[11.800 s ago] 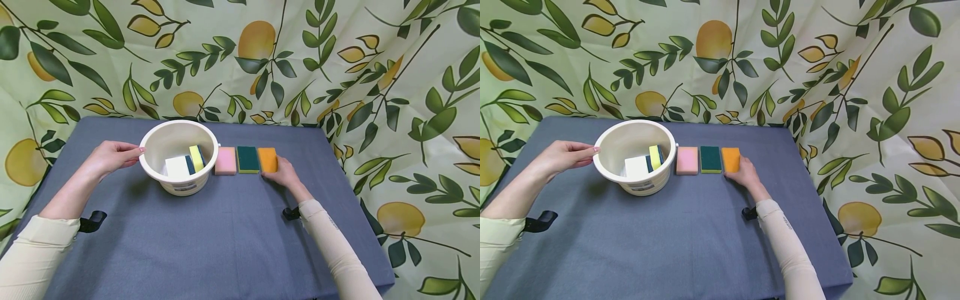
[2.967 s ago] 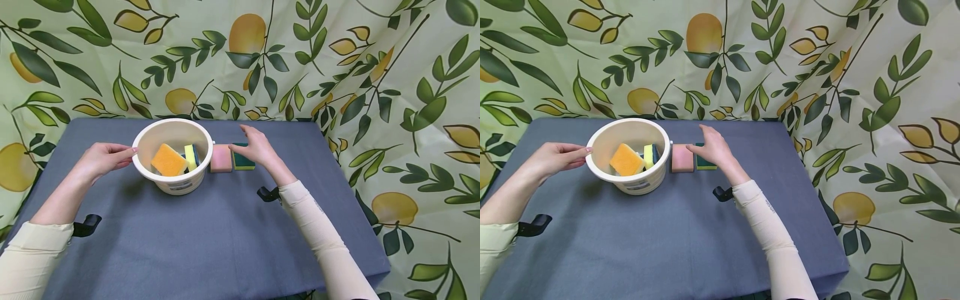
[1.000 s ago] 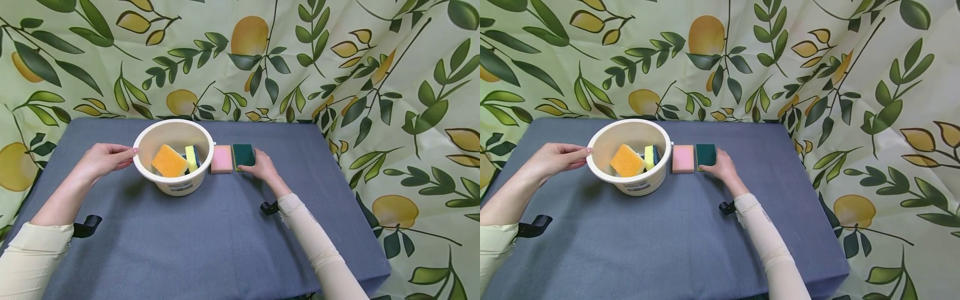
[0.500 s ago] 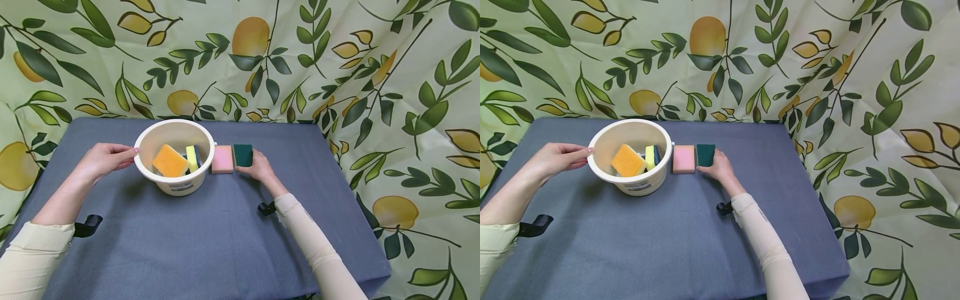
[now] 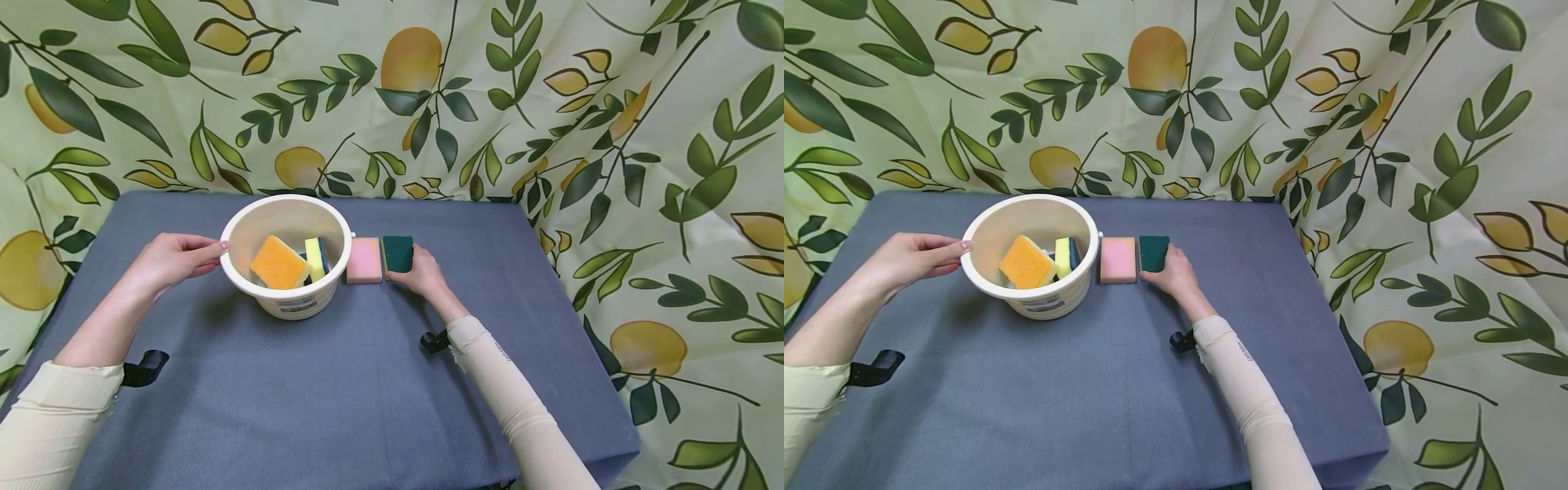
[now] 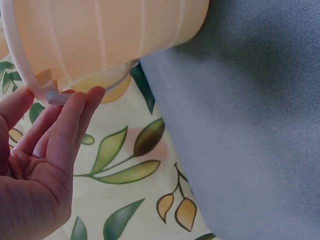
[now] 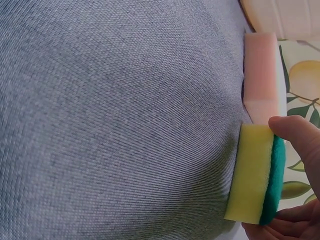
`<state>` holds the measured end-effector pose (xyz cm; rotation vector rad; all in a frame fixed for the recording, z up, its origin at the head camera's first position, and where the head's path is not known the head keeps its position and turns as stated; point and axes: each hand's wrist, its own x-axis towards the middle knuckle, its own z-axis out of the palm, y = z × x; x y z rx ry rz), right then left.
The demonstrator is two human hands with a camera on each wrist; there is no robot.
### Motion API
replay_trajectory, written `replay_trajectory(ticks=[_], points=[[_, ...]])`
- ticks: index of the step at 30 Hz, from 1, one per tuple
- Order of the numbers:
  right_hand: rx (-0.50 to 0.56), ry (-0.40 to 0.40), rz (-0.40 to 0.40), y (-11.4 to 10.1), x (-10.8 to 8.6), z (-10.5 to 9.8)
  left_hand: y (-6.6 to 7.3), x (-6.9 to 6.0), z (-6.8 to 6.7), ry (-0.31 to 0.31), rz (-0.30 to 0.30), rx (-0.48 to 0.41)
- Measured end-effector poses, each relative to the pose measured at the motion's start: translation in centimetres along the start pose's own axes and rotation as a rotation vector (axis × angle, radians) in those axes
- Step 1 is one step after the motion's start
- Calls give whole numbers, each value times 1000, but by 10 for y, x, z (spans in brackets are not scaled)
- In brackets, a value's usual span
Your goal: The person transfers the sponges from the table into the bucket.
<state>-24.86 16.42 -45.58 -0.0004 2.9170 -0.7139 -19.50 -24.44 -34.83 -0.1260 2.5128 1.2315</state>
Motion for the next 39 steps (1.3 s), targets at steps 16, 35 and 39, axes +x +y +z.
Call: replay_trajectory(ticks=[16, 35, 39], points=[[6, -9, 2, -1, -2, -3, -1, 0, 0, 1, 8, -2], [-16, 7, -6, -4, -3, -17, -2, 0, -1, 3, 2, 1], [-27, -4, -20, -6, -4, -23, -1, 0, 0, 2, 3, 2]])
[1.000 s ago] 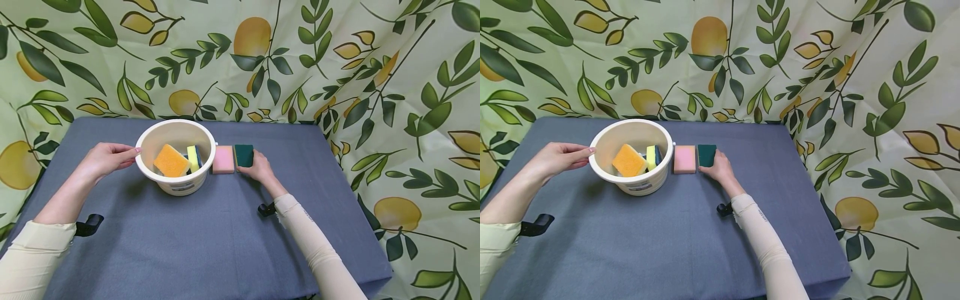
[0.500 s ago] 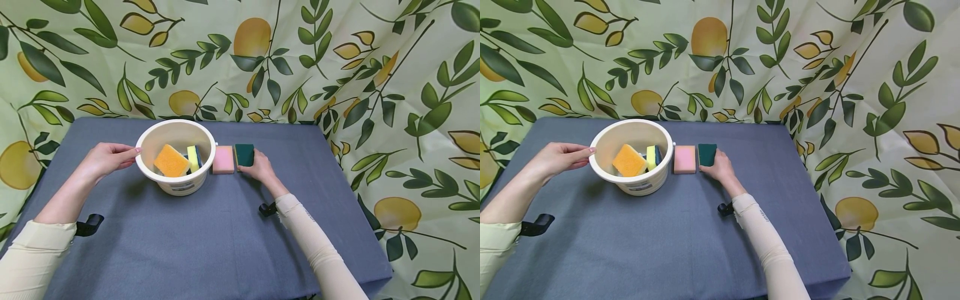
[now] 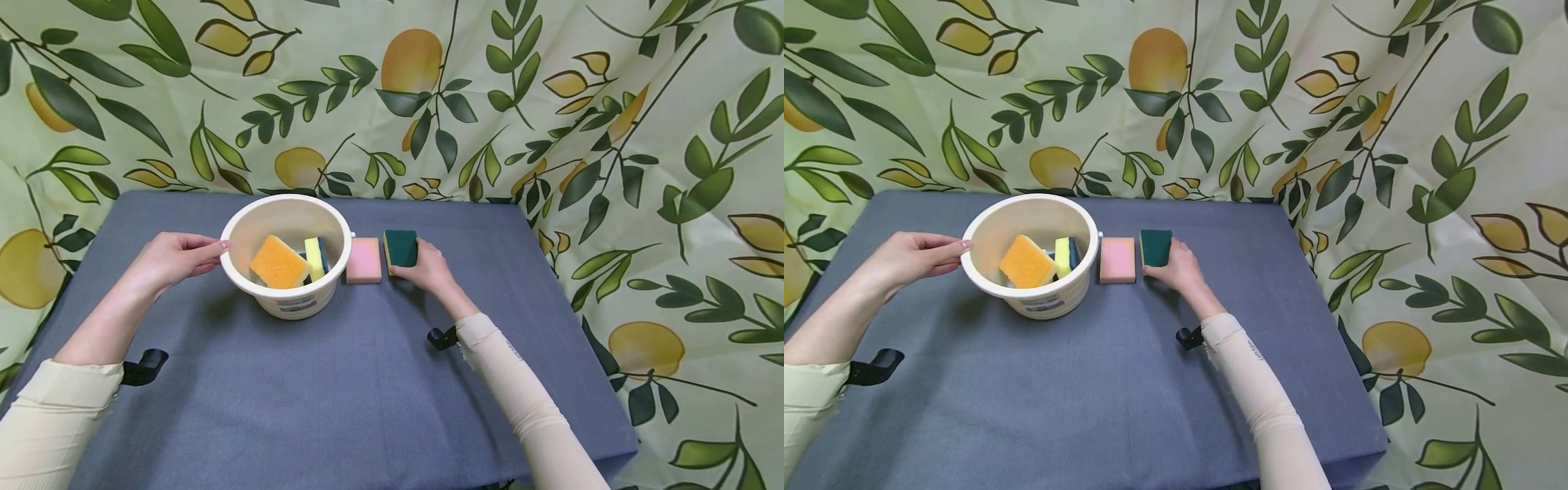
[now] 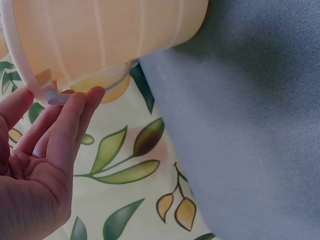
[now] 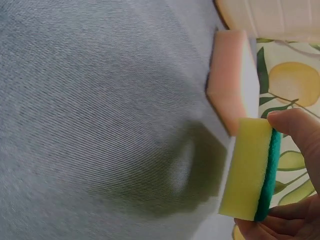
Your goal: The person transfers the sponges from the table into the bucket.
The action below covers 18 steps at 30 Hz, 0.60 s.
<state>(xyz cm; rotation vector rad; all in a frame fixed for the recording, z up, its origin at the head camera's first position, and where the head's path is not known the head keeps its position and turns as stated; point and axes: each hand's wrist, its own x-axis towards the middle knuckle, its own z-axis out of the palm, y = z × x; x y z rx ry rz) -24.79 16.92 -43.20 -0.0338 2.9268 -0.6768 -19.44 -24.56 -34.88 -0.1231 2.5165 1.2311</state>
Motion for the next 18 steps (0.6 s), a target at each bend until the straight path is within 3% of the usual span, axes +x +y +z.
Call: replay_trajectory(ticks=[18], points=[[-22, -19, -60, -16, -8, -36, 0, 0, 0, 8, -4, 10]])
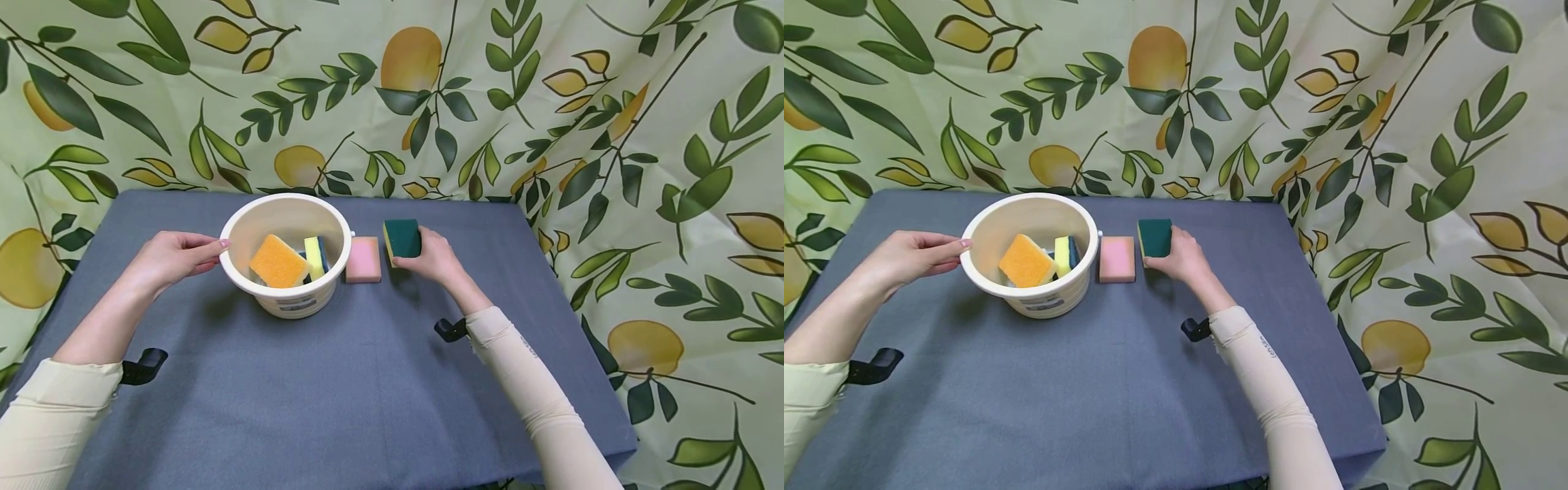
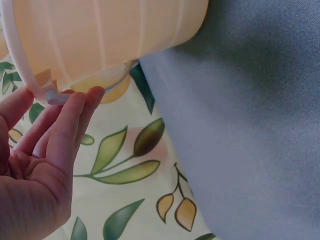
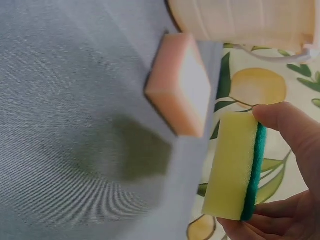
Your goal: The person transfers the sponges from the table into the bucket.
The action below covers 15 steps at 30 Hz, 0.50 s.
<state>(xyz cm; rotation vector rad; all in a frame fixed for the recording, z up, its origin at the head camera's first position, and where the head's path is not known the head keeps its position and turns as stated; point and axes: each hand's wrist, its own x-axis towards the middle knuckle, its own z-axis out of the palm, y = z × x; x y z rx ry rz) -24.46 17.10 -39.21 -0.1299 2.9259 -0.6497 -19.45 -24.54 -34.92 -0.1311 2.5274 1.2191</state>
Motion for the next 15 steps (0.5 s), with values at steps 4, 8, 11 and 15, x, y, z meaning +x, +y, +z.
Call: replay_trajectory(ticks=[4, 8, 11, 15], points=[[-3, 2, -12, -4, -1, -8, 0, 0, 0, 4, 4, -3], [-2, 5, -26, -9, -3, -16, 1, -1, 0, 5, 8, -7], [-9, 3, -38, -13, -3, -24, 1, 0, 0, -2, 6, -5], [-15, 0, -61, -19, -4, -35, 1, 0, -1, -12, 3, 1]])
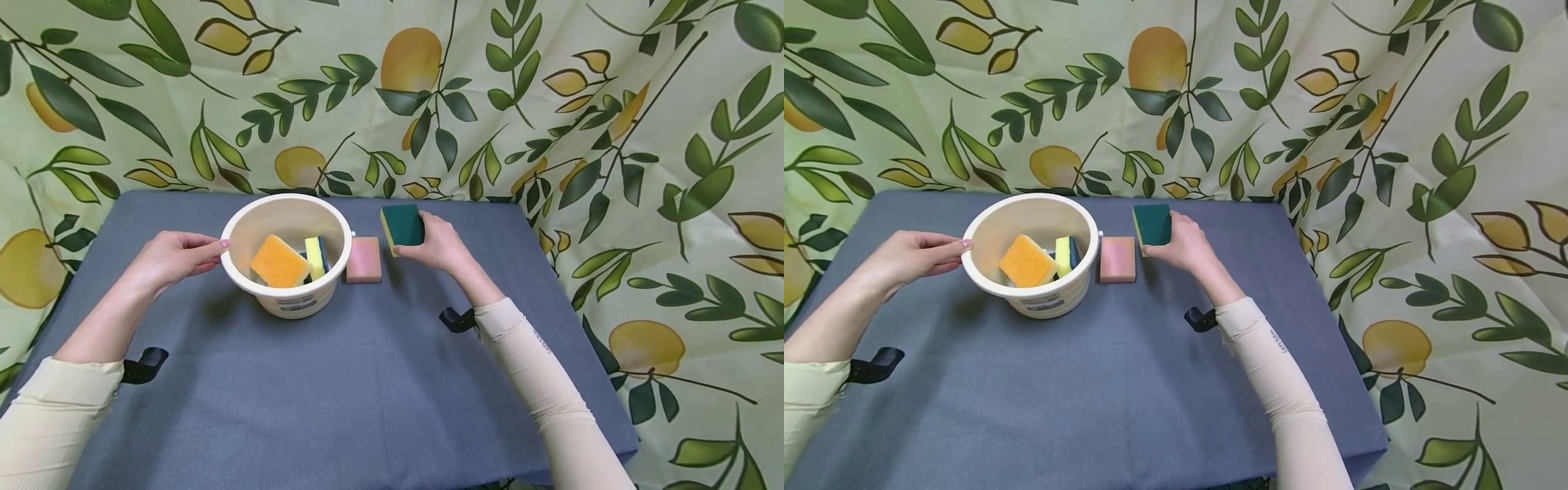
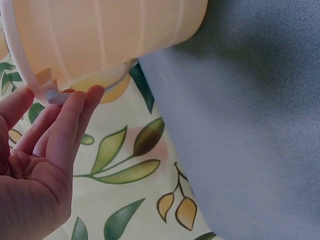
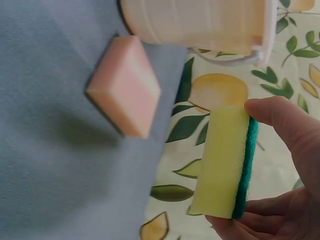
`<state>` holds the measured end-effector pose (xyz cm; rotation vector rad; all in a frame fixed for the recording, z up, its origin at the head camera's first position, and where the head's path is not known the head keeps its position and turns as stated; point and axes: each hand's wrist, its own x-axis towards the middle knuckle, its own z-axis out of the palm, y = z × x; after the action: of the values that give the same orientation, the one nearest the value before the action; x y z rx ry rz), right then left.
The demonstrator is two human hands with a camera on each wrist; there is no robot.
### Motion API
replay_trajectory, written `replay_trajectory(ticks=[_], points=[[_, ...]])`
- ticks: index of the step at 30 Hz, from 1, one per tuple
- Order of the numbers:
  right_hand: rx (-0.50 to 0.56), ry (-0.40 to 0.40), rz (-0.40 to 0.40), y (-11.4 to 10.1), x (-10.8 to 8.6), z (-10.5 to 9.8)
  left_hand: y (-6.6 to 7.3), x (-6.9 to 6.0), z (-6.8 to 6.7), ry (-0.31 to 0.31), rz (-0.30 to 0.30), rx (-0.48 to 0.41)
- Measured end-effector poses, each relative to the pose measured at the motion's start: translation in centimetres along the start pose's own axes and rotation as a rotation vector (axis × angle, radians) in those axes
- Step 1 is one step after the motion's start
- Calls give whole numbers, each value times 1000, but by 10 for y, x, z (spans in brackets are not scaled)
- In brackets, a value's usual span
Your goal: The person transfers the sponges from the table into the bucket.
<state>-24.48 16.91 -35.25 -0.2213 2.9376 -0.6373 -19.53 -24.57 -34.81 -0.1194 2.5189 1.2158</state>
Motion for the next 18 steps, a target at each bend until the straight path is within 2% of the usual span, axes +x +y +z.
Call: replay_trajectory(ticks=[7, 18], points=[[-16, -8, -35, -9, 0, -15, 2, 0, 1, -3, 26, 17], [-10, -19, -118, -30, -2, -26, 1, -1, 0, 4, 9, 8]])
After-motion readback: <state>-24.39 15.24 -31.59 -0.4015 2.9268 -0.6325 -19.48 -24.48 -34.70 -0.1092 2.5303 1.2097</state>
